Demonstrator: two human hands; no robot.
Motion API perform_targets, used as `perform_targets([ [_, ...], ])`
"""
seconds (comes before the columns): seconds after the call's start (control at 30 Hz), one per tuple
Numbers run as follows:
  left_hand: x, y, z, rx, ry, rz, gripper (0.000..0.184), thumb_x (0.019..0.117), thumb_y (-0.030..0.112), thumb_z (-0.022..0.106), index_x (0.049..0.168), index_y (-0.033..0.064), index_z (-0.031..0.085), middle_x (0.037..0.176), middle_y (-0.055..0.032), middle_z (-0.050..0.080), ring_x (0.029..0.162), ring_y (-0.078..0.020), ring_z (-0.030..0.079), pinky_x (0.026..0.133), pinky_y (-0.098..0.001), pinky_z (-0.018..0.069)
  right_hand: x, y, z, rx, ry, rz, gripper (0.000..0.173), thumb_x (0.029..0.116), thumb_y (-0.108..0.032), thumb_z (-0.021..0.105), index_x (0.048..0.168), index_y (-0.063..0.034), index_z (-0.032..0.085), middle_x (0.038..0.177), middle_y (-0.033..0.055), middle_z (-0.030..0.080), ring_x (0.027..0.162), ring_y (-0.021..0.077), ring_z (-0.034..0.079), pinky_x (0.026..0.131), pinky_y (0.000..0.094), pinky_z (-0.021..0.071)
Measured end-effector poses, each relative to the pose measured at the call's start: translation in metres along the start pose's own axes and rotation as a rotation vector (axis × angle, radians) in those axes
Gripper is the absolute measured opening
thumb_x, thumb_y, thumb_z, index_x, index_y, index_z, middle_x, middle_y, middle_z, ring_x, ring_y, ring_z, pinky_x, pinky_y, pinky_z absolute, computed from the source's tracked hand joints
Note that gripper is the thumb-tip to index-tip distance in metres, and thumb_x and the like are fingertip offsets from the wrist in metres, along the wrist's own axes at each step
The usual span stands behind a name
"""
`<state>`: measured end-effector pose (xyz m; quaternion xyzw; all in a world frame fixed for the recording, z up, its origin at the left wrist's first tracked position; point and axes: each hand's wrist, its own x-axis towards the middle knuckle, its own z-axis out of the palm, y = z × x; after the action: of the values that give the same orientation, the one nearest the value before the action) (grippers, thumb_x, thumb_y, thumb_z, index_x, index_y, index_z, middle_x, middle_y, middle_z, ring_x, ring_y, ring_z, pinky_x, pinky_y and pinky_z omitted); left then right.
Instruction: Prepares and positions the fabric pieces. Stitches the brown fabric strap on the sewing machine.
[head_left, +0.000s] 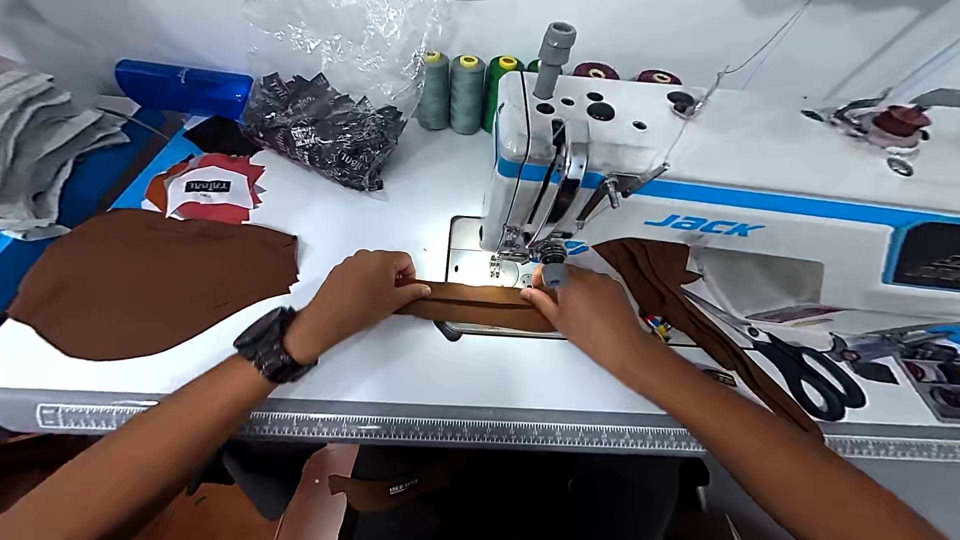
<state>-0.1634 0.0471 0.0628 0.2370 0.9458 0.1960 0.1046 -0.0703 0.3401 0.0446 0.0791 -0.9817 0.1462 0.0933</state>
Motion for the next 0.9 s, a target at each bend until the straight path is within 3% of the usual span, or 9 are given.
perform_targets([
  [0.07, -0.013, 0.003, 0.015, 0.151, 0.221, 0.169, 0.027, 0.0931, 0.032, 0.076, 0.103, 0.0075, 0.07, 0.085, -0.0116, 0.068, 0.077, -0.0328, 0.068, 0.065, -0.0576, 0.0542, -0.006, -0.003, 0.013, -0.156, 0.126, -0.135, 0.02, 0.0987, -0.019, 0.067, 0.109, -0.0024, 0.071, 0.106, 0.019, 0.068, 0.098, 0.039, 0.067, 0.075, 0.0529, 0.0549],
  [0.13, -0.016, 0.003, 0.026, 0.236, 0.302, 0.466, 0.022, 0.0964, 0.018, 0.066, 0.115, 0.0072, 0.072, 0.113, -0.0177, 0.068, 0.109, -0.0405, 0.064, 0.091, -0.0616, 0.0502, -0.012, -0.01, 0.018, -0.205, 0.159, -0.27, 0.021, 0.0925, -0.001, 0.066, 0.113, -0.004, 0.071, 0.112, 0.0221, 0.067, 0.105, 0.0418, 0.065, 0.082, 0.0529, 0.0549],
  [0.17, -0.016, 0.004, 0.032, 0.285, 0.301, 0.634, 0.025, 0.0978, 0.011, 0.058, 0.118, 0.0085, 0.072, 0.119, -0.0184, 0.067, 0.114, -0.0409, 0.062, 0.095, -0.0602, 0.0491, -0.016, -0.013, 0.02, -0.213, 0.141, -0.331, 0.025, 0.0903, 0.002, 0.066, 0.114, -0.0047, 0.071, 0.116, 0.0211, 0.068, 0.107, 0.0404, 0.066, 0.084, 0.0516, 0.0566],
  [0.27, -0.012, 0.012, 0.041, 0.459, 0.243, 0.92, 0.031, 0.1005, 0.003, 0.049, 0.124, 0.0011, 0.069, 0.124, -0.0146, 0.067, 0.116, -0.0297, 0.065, 0.099, -0.04, 0.0536, -0.025, -0.024, 0.025, -0.167, 0.129, -0.428, 0.023, 0.0942, 0.0, 0.059, 0.113, -0.0032, 0.072, 0.121, 0.0149, 0.069, 0.11, 0.0314, 0.068, 0.091, 0.0419, 0.058],
  [0.37, -0.015, 0.017, 0.045, 0.428, 0.187, 0.883, 0.029, 0.1012, 0.004, 0.048, 0.121, -0.004, 0.068, 0.122, -0.0164, 0.066, 0.114, -0.0285, 0.064, 0.098, -0.0354, 0.0538, -0.032, -0.034, 0.03, -0.081, 0.105, -0.387, 0.03, 0.0975, -0.009, 0.059, 0.125, -0.0027, 0.069, 0.133, 0.0128, 0.065, 0.124, 0.0282, 0.062, 0.102, 0.0385, 0.0538],
  [0.43, -0.021, 0.017, 0.052, 0.385, 0.183, 0.824, 0.035, 0.1002, 0.011, 0.046, 0.121, -0.0035, 0.069, 0.131, -0.018, 0.065, 0.123, -0.0307, 0.062, 0.105, -0.0387, 0.051, -0.036, -0.035, 0.034, -0.105, 0.072, -0.371, 0.042, 0.1039, -0.029, 0.053, 0.136, -0.004, 0.064, 0.144, 0.0117, 0.059, 0.133, 0.0269, 0.056, 0.108, 0.0393, 0.0487],
  [0.6, -0.034, 0.017, 0.06, 0.346, 0.173, 0.699, 0.067, 0.1035, 0.056, 0.034, 0.141, 0.0073, 0.06, 0.152, -0.0113, 0.053, 0.145, -0.0266, 0.045, 0.116, -0.0439, 0.0388, -0.039, -0.017, 0.031, -0.116, -0.072, -0.37, 0.068, 0.1043, -0.061, 0.035, 0.149, -0.0123, 0.055, 0.159, 0.0034, 0.046, 0.15, 0.025, 0.038, 0.123, 0.0538, 0.0277],
  [0.73, -0.031, 0.012, 0.058, 0.392, 0.141, 0.714, 0.075, 0.1013, 0.066, 0.025, 0.153, 0.0184, 0.05, 0.161, 0.0008, 0.044, 0.147, -0.0227, 0.041, 0.112, -0.0444, 0.0378, -0.046, -0.012, 0.029, -0.108, -0.144, -0.339, 0.081, 0.1001, -0.073, 0.026, 0.159, -0.0191, 0.041, 0.167, -0.0002, 0.034, 0.155, 0.028, 0.027, 0.119, 0.0651, 0.027],
  [0.9, -0.028, 0.006, 0.06, 0.342, 0.13, 0.753, 0.084, 0.0973, 0.075, 0.026, 0.154, 0.0182, 0.048, 0.163, -0.0017, 0.041, 0.151, -0.0219, 0.035, 0.122, -0.0446, 0.0293, -0.049, -0.009, 0.029, -0.084, -0.189, -0.318, 0.087, 0.0968, -0.079, 0.023, 0.162, -0.0229, 0.033, 0.17, -0.0042, 0.027, 0.158, 0.0253, 0.018, 0.119, 0.0705, 0.0195],
])
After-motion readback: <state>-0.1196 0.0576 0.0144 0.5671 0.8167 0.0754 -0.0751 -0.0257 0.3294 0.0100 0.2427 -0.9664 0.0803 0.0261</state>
